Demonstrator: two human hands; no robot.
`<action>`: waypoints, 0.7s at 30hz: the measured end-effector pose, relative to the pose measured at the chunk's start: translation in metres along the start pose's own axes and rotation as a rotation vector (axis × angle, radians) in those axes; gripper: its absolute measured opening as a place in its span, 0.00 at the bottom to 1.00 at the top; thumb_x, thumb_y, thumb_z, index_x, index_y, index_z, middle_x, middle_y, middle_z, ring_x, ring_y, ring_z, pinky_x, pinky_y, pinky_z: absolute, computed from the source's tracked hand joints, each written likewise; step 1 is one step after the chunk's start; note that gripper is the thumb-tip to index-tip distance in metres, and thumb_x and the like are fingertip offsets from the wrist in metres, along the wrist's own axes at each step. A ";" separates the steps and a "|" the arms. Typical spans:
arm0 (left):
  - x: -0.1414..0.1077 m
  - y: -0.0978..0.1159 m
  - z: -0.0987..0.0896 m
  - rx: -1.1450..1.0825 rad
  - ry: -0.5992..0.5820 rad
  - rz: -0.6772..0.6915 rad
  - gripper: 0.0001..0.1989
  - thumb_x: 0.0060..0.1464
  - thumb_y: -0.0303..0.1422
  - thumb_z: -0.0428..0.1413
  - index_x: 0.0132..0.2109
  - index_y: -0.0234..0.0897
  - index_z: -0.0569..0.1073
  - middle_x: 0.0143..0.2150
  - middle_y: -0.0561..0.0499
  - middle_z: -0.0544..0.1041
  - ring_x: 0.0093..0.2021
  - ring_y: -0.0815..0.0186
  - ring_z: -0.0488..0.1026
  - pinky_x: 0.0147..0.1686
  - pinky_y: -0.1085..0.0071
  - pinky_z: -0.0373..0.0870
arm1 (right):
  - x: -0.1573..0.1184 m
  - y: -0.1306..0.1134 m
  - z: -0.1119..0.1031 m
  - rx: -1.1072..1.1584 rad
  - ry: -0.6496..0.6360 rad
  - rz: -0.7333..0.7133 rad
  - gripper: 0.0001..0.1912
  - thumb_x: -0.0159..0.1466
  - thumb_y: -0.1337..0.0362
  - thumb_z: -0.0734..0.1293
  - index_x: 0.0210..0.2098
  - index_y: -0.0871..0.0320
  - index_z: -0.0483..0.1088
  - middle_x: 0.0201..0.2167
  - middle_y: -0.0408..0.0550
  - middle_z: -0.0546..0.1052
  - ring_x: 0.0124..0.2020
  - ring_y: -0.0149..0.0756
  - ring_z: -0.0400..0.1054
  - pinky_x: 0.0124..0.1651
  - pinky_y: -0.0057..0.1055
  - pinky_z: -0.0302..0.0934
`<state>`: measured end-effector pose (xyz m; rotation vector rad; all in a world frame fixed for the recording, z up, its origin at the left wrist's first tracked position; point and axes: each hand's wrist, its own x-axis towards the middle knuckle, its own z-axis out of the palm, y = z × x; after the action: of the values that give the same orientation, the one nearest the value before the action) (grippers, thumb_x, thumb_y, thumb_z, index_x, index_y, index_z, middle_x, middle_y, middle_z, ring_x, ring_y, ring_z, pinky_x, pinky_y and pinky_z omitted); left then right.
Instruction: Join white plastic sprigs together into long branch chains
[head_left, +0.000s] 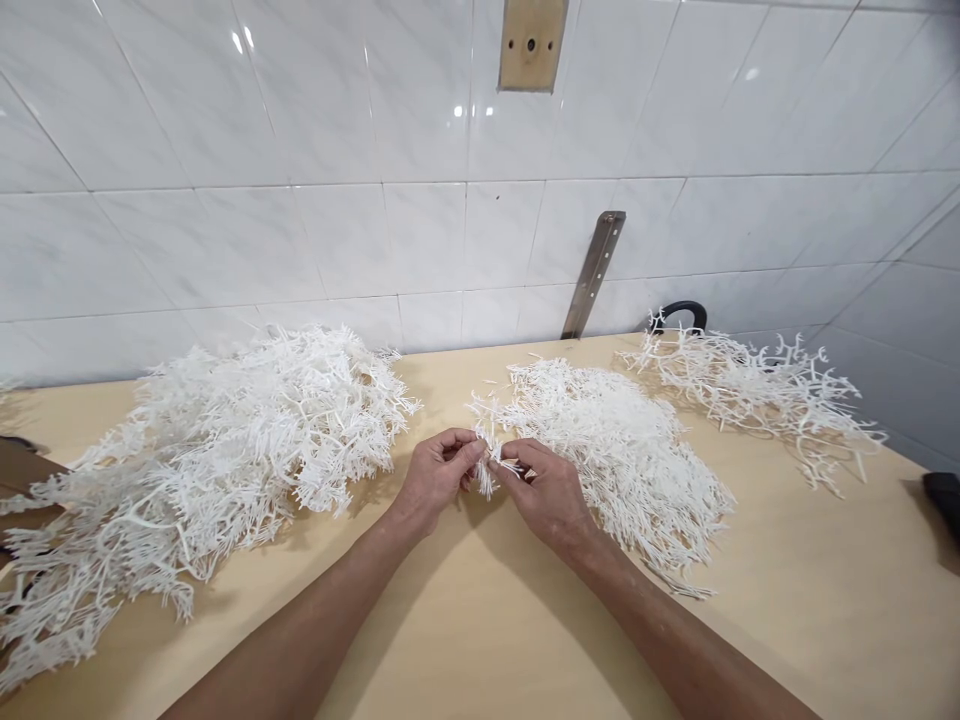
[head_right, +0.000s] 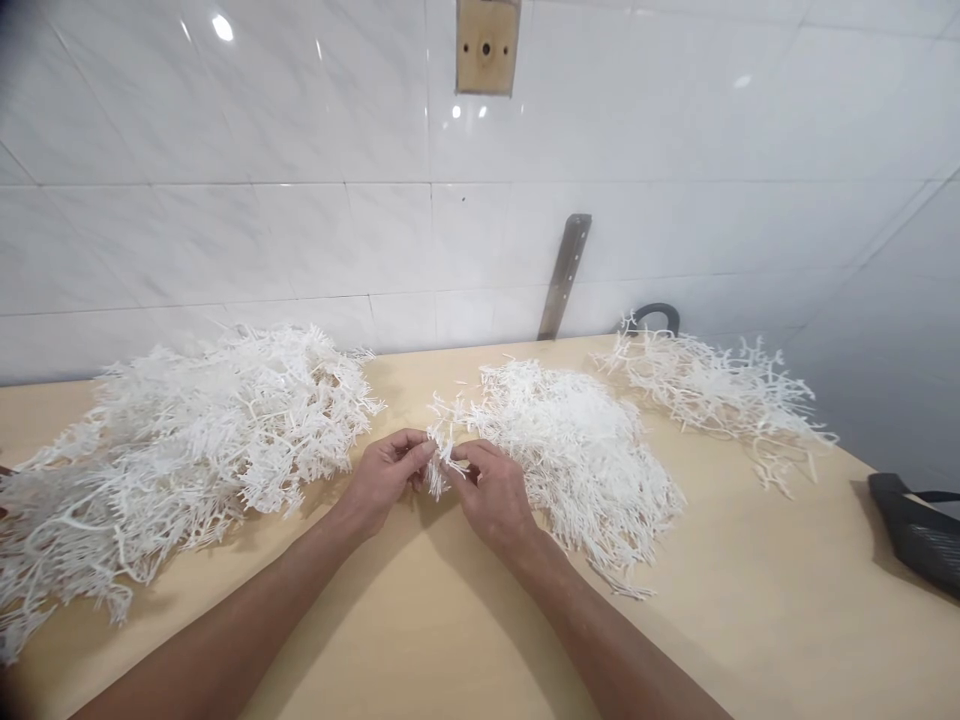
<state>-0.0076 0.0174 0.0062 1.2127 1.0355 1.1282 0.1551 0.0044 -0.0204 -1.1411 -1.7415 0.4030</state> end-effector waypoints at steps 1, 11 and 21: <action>0.001 0.000 -0.002 -0.028 -0.007 -0.019 0.17 0.46 0.45 0.65 0.33 0.34 0.75 0.22 0.55 0.70 0.22 0.72 0.66 0.26 0.74 0.64 | 0.000 0.000 0.001 0.004 -0.019 0.008 0.07 0.66 0.62 0.66 0.37 0.56 0.76 0.35 0.49 0.78 0.30 0.35 0.70 0.32 0.30 0.66; 0.006 -0.001 -0.014 -0.172 -0.192 -0.239 0.19 0.43 0.43 0.68 0.31 0.35 0.69 0.23 0.57 0.67 0.21 0.75 0.60 0.22 0.77 0.56 | -0.002 -0.004 0.003 -0.053 -0.193 -0.041 0.11 0.65 0.69 0.64 0.25 0.56 0.70 0.28 0.45 0.73 0.29 0.33 0.66 0.32 0.29 0.58; 0.004 0.008 -0.021 -0.048 -0.279 -0.174 0.18 0.47 0.45 0.65 0.32 0.36 0.70 0.18 0.60 0.61 0.18 0.77 0.54 0.19 0.78 0.46 | 0.000 0.000 -0.001 -0.183 -0.267 -0.035 0.13 0.60 0.75 0.62 0.21 0.57 0.63 0.23 0.42 0.69 0.24 0.31 0.61 0.28 0.28 0.52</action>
<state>-0.0279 0.0250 0.0124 1.1789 0.8774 0.8179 0.1557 0.0042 -0.0205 -1.2279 -2.0627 0.3953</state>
